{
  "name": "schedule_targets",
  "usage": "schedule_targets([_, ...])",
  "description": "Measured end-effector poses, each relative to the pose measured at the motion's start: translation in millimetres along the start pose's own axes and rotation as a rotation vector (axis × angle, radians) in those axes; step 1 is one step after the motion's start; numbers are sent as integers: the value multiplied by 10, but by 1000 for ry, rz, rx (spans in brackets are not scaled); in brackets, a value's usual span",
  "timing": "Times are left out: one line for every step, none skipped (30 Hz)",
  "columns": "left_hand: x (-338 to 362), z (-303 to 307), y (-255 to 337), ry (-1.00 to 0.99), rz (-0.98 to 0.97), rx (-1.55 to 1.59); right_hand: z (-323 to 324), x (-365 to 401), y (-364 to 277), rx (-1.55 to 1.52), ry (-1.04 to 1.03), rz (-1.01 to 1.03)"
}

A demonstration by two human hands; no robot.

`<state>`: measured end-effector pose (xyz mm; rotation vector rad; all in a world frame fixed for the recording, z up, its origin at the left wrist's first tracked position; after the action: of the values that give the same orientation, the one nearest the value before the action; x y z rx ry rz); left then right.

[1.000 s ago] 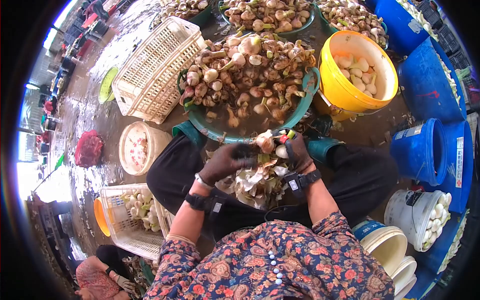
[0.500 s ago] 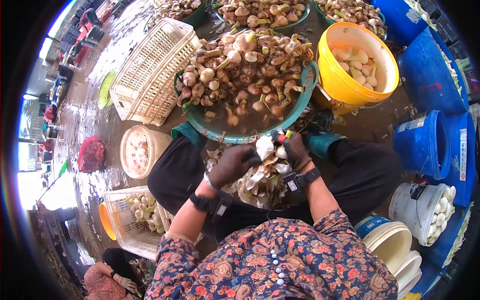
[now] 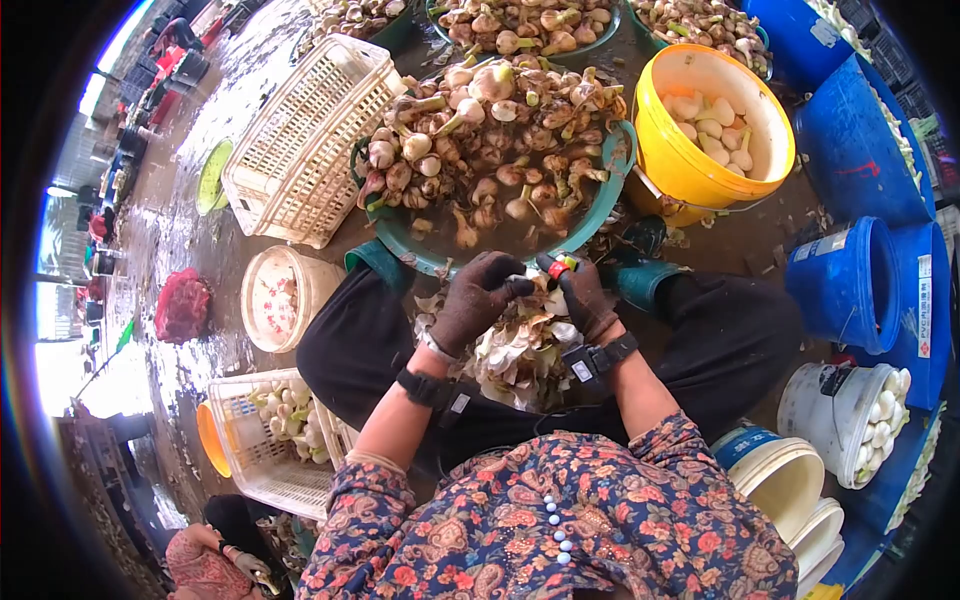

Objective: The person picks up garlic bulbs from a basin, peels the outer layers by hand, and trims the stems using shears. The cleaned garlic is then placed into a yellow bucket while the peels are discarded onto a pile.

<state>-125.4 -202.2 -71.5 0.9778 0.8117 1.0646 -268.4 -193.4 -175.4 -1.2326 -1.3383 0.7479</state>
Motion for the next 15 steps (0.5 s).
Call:
schedule_targets([4, -6, -9, -1, 0, 0, 12, -15, 14, 75, 16, 35])
schedule_targets([19, -86, -26, -76, 4, -37, 38, -45, 74, 95, 8, 39])
schedule_targets([60, -176, -42, -153, 9, -75, 99, -55, 140, 91, 15, 38])
schedule_targets([183, -287, -109, -215, 144, 194, 86, -2, 14, 286, -37, 268])
schedule_targets([246, -300, 12, -296, 85, 96, 27, 80, -118, 482, -91, 503])
schedule_targets([288, -238, 49, -263, 204, 178, -8, 107, -163, 692, -93, 573])
schedule_targets([359, -180, 76, -231, 327, 260, 9, 124, -186, 690, -87, 569])
schedule_targets([399, -70, 110, -196, 389, 316, -52, 182, -296, 571, -161, 517])
schedule_targets([438, 63, 100, -158, 448, 372, -99, 210, -352, 452, -235, 468])
schedule_targets([480, 215, 88, -87, 464, 509, -41, 100, -159, 426, -257, 381])
schedule_targets([478, 371, 231, 11, 402, 752, -1, -1, 20, 425, -251, 383])
schedule_targets([450, 449, 343, -50, 381, 768, 14, -128, 475, -195, -327, -34])
schedule_targets([430, 495, 413, -102, 362, 787, -96, -65, 779, -810, -377, -464])
schedule_targets([452, 456, 236, -157, 491, 508, 42, -69, 389, -18, -337, 43])
schedule_targets([436, 342, 146, -211, 503, 341, -49, 20, 176, -13, -353, 44])
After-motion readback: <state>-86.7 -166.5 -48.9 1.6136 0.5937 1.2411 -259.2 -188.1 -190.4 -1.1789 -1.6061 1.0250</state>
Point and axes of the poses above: each hand's wrist, its own x-axis away from the middle knuckle, its own z-axis out of the back of the hand, y = z × x, the point moved 10 cm from there along -x, towards the middle knuckle, and after that the axes turned 6 degrees about y, right-handed, at the moved point
